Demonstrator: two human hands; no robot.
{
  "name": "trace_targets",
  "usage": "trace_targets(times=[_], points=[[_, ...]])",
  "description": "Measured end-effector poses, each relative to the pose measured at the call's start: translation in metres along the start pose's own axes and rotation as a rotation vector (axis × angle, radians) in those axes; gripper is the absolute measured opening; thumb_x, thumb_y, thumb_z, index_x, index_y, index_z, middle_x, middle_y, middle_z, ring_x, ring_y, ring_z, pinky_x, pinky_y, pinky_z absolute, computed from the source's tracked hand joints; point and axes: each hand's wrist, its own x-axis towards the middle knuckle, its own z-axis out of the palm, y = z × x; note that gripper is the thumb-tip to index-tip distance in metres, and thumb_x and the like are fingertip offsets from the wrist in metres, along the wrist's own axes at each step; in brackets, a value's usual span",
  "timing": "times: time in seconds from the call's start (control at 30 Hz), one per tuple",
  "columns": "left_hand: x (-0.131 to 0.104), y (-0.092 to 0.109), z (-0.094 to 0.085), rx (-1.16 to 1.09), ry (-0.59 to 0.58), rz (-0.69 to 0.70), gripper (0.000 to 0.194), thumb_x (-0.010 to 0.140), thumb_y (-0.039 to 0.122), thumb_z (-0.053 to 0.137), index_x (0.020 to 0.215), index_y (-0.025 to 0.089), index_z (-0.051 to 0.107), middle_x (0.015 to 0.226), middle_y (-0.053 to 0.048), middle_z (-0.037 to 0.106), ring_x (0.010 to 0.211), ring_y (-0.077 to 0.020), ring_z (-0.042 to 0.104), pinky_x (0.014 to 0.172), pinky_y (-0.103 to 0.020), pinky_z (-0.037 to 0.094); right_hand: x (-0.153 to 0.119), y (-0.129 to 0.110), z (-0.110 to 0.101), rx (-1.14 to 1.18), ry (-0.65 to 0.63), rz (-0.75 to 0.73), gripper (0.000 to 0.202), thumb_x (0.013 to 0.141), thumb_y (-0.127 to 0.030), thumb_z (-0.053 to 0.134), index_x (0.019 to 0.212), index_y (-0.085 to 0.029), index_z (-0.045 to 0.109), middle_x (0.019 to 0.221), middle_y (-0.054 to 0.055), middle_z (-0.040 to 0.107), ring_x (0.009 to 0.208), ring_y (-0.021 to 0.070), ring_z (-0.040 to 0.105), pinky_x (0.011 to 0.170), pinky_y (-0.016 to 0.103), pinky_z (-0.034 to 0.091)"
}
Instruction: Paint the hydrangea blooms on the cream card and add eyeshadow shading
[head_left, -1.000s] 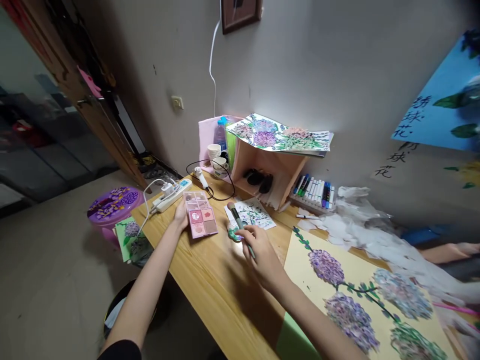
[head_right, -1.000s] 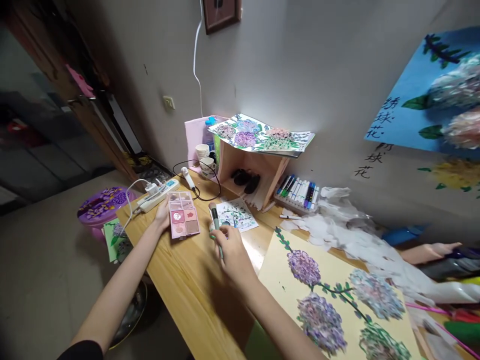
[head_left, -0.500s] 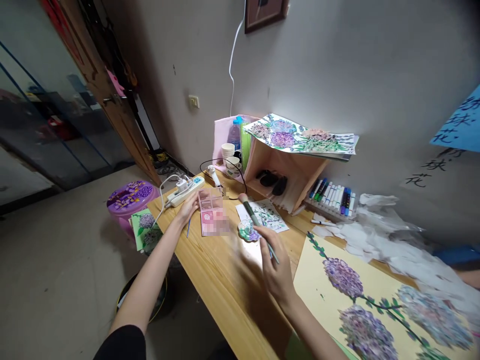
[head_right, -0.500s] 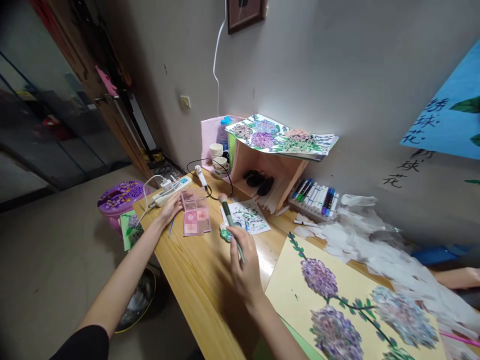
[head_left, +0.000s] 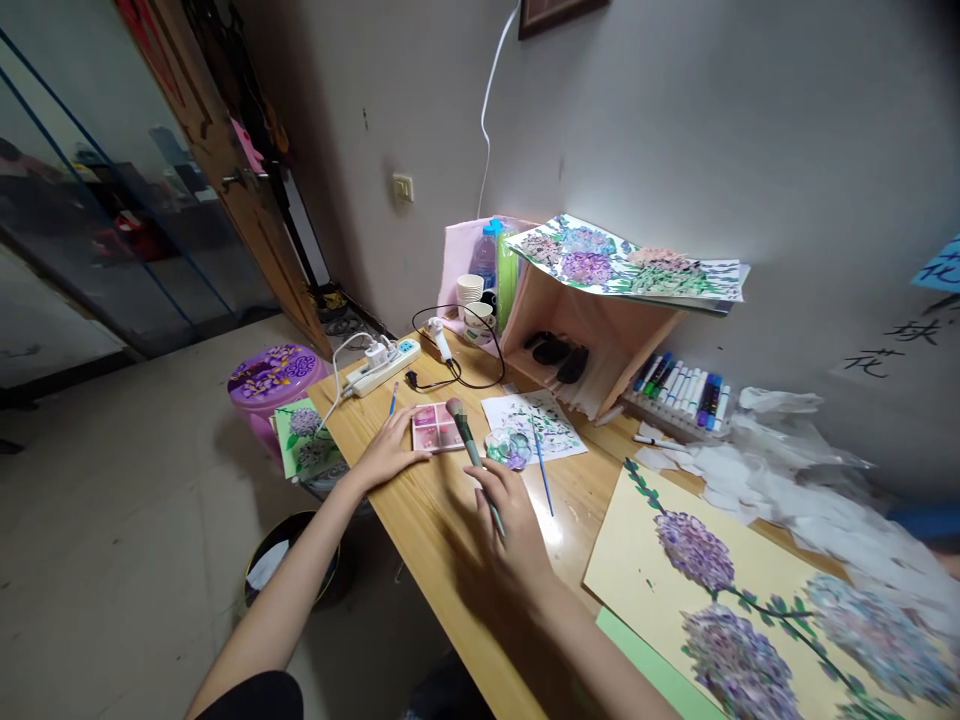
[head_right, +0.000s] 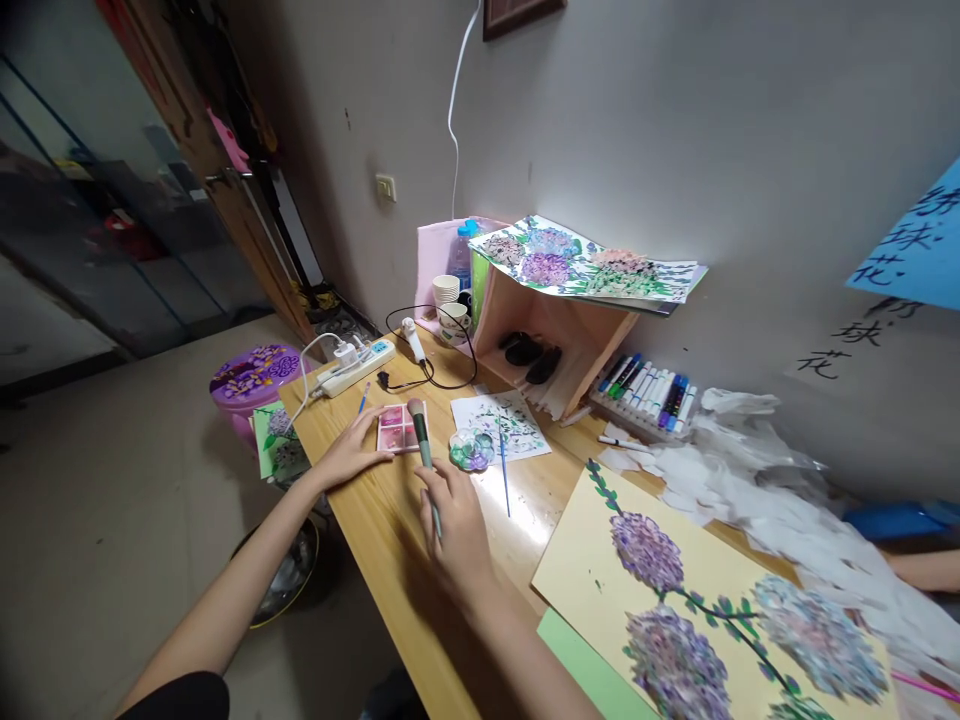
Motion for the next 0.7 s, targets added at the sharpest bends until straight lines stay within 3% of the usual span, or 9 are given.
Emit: trace_targets(times=[0.1, 0.2, 0.33, 0.43, 0.5, 0.63, 0.7], points=[[0.008, -0.002, 0.0, -0.008, 0.013, -0.034, 0.073, 0.051, 0.03, 0.081, 0.119, 0.023, 0.054, 0.131, -0.009, 0.048, 0.129, -0.0326, 0.032, 0.111, -0.043, 0.013, 0.005, 0.005, 0.017, -0.073, -0.071, -0.02, 0.034, 0.087, -0.013, 0.04, 0.118, -0.02, 0.053, 0.12, 0.013, 0.054, 0.106, 0.0232, 0.051, 0.088, 0.041, 0.046], [0.017, -0.005, 0.003, 0.12, 0.038, -0.008, 0.07, 0.055, 0.032, 0.078, 0.12, 0.02, 0.052, 0.13, -0.012, 0.048, 0.128, -0.0331, 0.034, 0.11, -0.043, 0.015, 0.016, 0.01, 0.035, -0.192, -0.163, -0.027, 0.04, 0.086, -0.011, 0.043, 0.124, -0.019, 0.05, 0.127, 0.014, 0.051, 0.108, 0.0256, 0.048, 0.088, 0.044, 0.044], [0.024, -0.009, 0.012, 0.278, 0.152, 0.023, 0.072, 0.059, 0.038, 0.075, 0.122, 0.016, 0.047, 0.13, -0.016, 0.046, 0.13, -0.0345, 0.031, 0.11, -0.045, 0.019, 0.031, 0.017, 0.054, -0.305, -0.204, 0.029, 0.042, 0.087, -0.01, 0.042, 0.129, -0.017, 0.045, 0.128, 0.014, 0.051, 0.105, 0.0246, 0.046, 0.089, 0.042, 0.042], [0.02, -0.013, 0.014, 0.361, 0.173, 0.018, 0.075, 0.065, 0.046, 0.067, 0.127, 0.013, 0.041, 0.131, -0.019, 0.042, 0.127, -0.0342, 0.036, 0.104, -0.048, 0.031, 0.037, 0.021, 0.059, -0.373, -0.208, 0.069, 0.037, 0.09, -0.015, 0.04, 0.127, -0.018, 0.046, 0.122, 0.012, 0.054, 0.099, 0.0228, 0.048, 0.085, 0.039, 0.044], [0.014, -0.017, 0.013, 0.371, 0.211, -0.07, 0.072, 0.071, 0.05, 0.059, 0.128, 0.012, 0.039, 0.127, -0.021, 0.044, 0.115, -0.0336, 0.049, 0.093, -0.048, 0.043, 0.04, 0.022, 0.06, -0.418, -0.219, 0.086, 0.036, 0.091, -0.016, 0.039, 0.126, -0.017, 0.045, 0.117, 0.012, 0.056, 0.097, 0.0223, 0.048, 0.082, 0.038, 0.044], [0.003, -0.026, 0.015, 0.325, 0.167, -0.138, 0.06, 0.076, 0.05, 0.051, 0.125, 0.017, 0.043, 0.126, -0.016, 0.048, 0.111, -0.0315, 0.054, 0.093, -0.047, 0.046, 0.043, 0.019, 0.059, -0.466, -0.228, 0.093, 0.034, 0.092, -0.02, 0.038, 0.126, -0.018, 0.044, 0.113, 0.01, 0.057, 0.097, 0.0213, 0.048, 0.077, 0.034, 0.045], [0.0, -0.022, 0.021, 0.321, 0.194, -0.108, 0.055, 0.075, 0.05, 0.051, 0.12, 0.018, 0.048, 0.119, -0.014, 0.054, 0.106, -0.0313, 0.057, 0.09, -0.047, 0.048, 0.043, 0.016, 0.055, -0.475, -0.227, 0.085, 0.034, 0.093, -0.021, 0.035, 0.127, -0.019, 0.043, 0.112, 0.009, 0.057, 0.097, 0.0211, 0.048, 0.076, 0.033, 0.045]])
